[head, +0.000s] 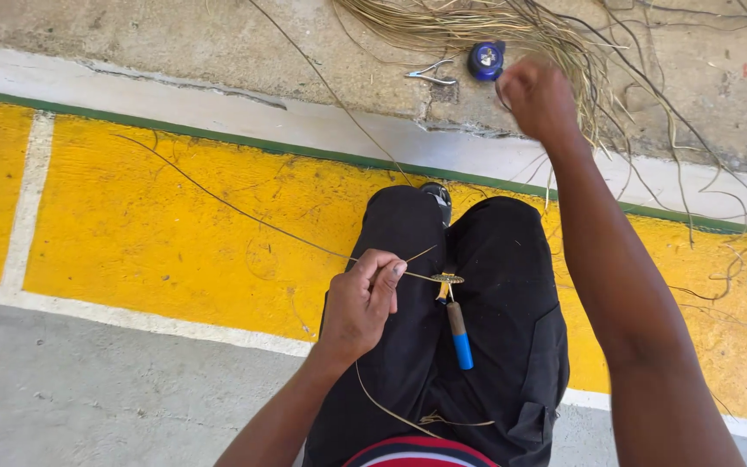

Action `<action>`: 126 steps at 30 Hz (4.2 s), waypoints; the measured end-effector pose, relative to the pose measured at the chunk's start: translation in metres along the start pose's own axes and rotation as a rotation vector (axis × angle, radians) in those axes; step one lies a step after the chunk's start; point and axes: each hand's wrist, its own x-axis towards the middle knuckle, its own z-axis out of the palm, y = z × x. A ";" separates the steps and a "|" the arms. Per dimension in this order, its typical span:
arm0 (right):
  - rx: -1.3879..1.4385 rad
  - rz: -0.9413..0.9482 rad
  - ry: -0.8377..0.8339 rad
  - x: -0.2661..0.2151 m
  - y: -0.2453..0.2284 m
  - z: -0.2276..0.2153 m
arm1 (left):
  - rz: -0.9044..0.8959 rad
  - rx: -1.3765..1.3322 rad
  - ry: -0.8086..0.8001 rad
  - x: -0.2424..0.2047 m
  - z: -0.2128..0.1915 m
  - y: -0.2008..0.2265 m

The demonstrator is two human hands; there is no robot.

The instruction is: The recorder is weaving thin natural fibers together to form a small woven object.

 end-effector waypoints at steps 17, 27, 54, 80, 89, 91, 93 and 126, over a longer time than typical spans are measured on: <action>1.658 0.050 0.077 -0.253 0.083 -0.226 | 0.693 0.710 0.117 0.014 0.001 -0.022; 1.119 0.209 -0.221 -0.312 -0.069 -0.145 | 0.778 0.864 -0.067 0.008 0.040 -0.033; 0.807 -0.015 0.118 -0.326 -0.106 -0.127 | 0.662 0.691 -0.286 0.003 0.066 -0.026; 0.497 -0.221 0.065 -0.323 -0.102 -0.119 | 0.494 0.495 -0.346 0.007 0.067 -0.033; 0.463 -0.216 0.062 -0.322 -0.102 -0.117 | 0.481 0.512 -0.364 0.007 0.068 -0.034; 0.452 -0.219 0.062 -0.320 -0.104 -0.118 | 0.490 0.519 -0.373 0.006 0.067 -0.034; 0.441 -0.222 0.067 -0.318 -0.106 -0.120 | 0.503 0.527 -0.383 0.005 0.065 -0.032; 0.656 -0.446 -0.054 -0.244 -0.203 -0.032 | 0.701 1.049 0.296 -0.032 -0.068 -0.012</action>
